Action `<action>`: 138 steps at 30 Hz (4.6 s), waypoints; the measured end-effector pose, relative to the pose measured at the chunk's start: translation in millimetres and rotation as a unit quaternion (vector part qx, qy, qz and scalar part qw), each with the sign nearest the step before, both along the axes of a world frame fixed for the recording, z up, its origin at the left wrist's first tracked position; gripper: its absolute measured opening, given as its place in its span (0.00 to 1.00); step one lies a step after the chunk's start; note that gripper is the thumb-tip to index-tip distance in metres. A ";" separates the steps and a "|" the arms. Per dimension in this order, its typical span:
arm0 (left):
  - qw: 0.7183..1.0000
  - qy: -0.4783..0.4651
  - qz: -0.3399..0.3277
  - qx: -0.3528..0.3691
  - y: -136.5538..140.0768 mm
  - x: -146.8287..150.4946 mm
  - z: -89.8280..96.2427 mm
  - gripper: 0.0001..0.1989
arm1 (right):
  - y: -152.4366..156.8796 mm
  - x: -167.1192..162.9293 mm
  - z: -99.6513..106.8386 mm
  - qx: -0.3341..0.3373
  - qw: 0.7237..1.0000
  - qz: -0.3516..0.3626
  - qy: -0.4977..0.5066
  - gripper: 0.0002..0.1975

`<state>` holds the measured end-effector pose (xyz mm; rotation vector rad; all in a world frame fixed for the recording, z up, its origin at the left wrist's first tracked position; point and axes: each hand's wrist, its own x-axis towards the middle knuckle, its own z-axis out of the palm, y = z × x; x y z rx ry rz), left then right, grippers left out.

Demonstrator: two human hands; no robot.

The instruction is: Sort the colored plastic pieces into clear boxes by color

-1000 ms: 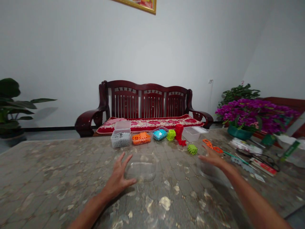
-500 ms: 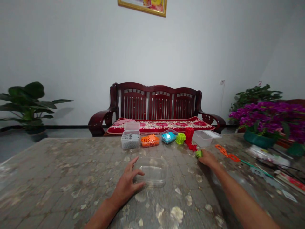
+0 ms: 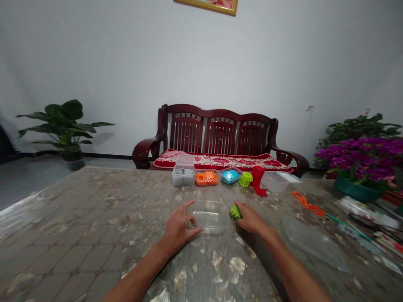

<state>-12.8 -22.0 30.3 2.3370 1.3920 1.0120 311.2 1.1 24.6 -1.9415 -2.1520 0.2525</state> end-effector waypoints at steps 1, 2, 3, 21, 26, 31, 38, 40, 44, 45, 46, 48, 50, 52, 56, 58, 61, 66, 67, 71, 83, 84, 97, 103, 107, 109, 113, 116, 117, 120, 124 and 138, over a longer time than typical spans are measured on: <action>1.000 0.015 -0.007 -0.003 -1.4 -0.5 1.5 0.07 | 0.2 -0.5 1.1 -0.003 1.000 0.010 0.016 0.44; 1.000 0.026 -0.014 -0.007 -2.1 -1.4 2.5 0.09 | 0.2 0.7 1.9 -0.002 0.999 0.018 0.036 0.45; 0.999 0.033 -0.021 -0.012 -2.0 -2.7 3.1 0.13 | -0.1 2.8 2.5 0.004 0.998 0.025 0.059 0.47; 0.966 -0.135 -0.180 -0.127 30.1 -11.7 -26.0 0.66 | -15.4 -5.9 5.2 0.126 0.986 -0.036 0.102 0.35; 0.966 -0.142 -0.177 -0.125 29.2 -8.6 -24.0 0.65 | -13.1 -2.7 0.1 0.130 0.986 -0.046 0.094 0.37; 0.967 -0.142 -0.178 -0.115 28.4 -8.1 -20.6 0.60 | -13.6 -3.9 -2.8 0.127 0.986 -0.050 0.093 0.35; 0.972 -0.137 -0.164 -0.099 26.1 -5.4 -17.5 0.53 | -17.6 -3.8 10.2 0.196 0.970 -0.076 0.119 0.33; 0.973 -0.140 -0.158 -0.098 25.0 -4.4 -16.9 0.53 | -19.9 -9.0 19.7 0.214 0.961 -0.083 0.157 0.32; 0.972 -0.149 -0.150 -0.102 24.3 -2.8 -18.4 0.55 | -26.5 -39.4 42.7 0.165 0.963 -0.030 0.210 0.32; 0.972 -0.152 -0.148 -0.103 24.4 -2.5 -19.5 0.55 | -27.9 -50.0 47.8 0.146 0.967 -0.003 0.208 0.32; 0.972 -0.154 -0.146 -0.105 24.6 -2.3 -20.6 0.56 | -28.9 -60.9 52.2 0.129 0.971 0.026 0.201 0.33; 0.971 -0.159 -0.144 -0.105 25.1 -2.0 -23.0 0.57 | -29.4 -81.5 58.0 0.100 0.975 0.078 0.182 0.33; 0.970 -0.163 -0.148 -0.104 25.4 -1.8 -25.0 0.57 | -27.8 -98.1 59.5 0.080 0.976 0.117 0.164 0.33; 0.969 -0.166 -0.151 -0.100 25.5 -1.7 -26.2 0.58 | -25.1 -109.6 57.0 0.067 0.974 0.146 0.156 0.33; 0.971 -0.160 -0.151 -0.089 25.2 -1.3 -26.3 0.58 | -18.3 -114.1 45.8 0.077 0.963 0.173 0.191 0.31; 0.973 -0.153 -0.148 -0.091 25.0 -1.0 -25.3 0.58 | -12.8 -103.8 40.5 0.108 0.958 0.139 0.228 0.27; 0.974 -0.145 -0.143 -0.102 24.6 -0.5 -23.1 0.57 | -1.5 -70.1 34.9 0.147 0.954 0.038 0.259 0.21; 0.972 -0.152 -0.143 -0.107 23.5 -0.5 -20.3 0.55 | 9.3 -0.1 26.6 0.101 0.968 -0.029 0.226 0.26; 0.972 -0.153 -0.142 -0.107 23.4 -0.6 -20.0 0.54 | 8.7 8.8 25.0 0.083 0.974 -0.021 0.212 0.28; 0.973 -0.149 -0.139 -0.110 24.0 -1.4 -19.9 0.54 | 2.1 18.4 22.2 0.052 0.989 0.007 0.136 0.33; 0.974 -0.153 -0.129 -0.103 23.6 -2.8 -16.8 0.53 | 1.7 3.0 24.5 0.097 0.977 -0.024 0.188 0.32; 0.974 -0.154 -0.128 -0.103 23.8 -3.0 -16.5 0.53 | 1.1 -0.1 28.2 0.098 0.971 -0.020 0.217 0.33; 0.975 -0.151 -0.135 -0.093 25.1 -2.9 -18.2 0.52 | -24.0 -65.4 49.5 0.051 0.968 0.105 0.224 0.34; 0.976 -0.152 -0.127 -0.094 23.1 -3.1 -15.1 0.51 | -8.2 -36.3 39.1 0.107 0.961 0.033 0.252 0.26; 0.976 -0.153 -0.121 -0.093 22.8 -4.1 -14.7 0.50 | 1.0 -3.7 25.6 0.090 0.974 -0.025 0.208 0.27; 0.977 -0.150 -0.120 -0.089 23.1 -4.3 -15.4 0.50 | 1.9 6.6 18.9 0.079 0.986 -0.024 0.145 0.30; 0.980 -0.144 -0.117 -0.078 23.6 -4.1 -16.1 0.50 | -0.6 8.8 12.7 0.070 0.995 -0.035 0.059 0.32; 0.980 -0.142 -0.116 -0.076 23.7 -3.7 -15.8 0.50 | -2.2 4.9 15.0 0.054 0.997 -0.042 0.045 0.32; 0.980 -0.142 -0.116 -0.075 23.7 -3.6 -15.7 0.50 | -2.4 4.4 16.7 0.049 0.997 -0.045 0.045 0.32; 0.980 -0.142 -0.117 -0.076 23.6 -3.6 -15.5 0.50 | -2.7 4.5 24.1 0.050 0.994 -0.063 0.068 0.33; 0.978 -0.144 -0.125 -0.084 24.1 -3.9 -15.8 0.51 | -6.6 -7.3 39.1 0.096 0.975 -0.038 0.199 0.36; 0.979 -0.145 -0.129 -0.068 23.6 -2.3 -18.5 0.50 | -17.0 -89.9 42.6 0.037 0.941 0.121 0.313 0.25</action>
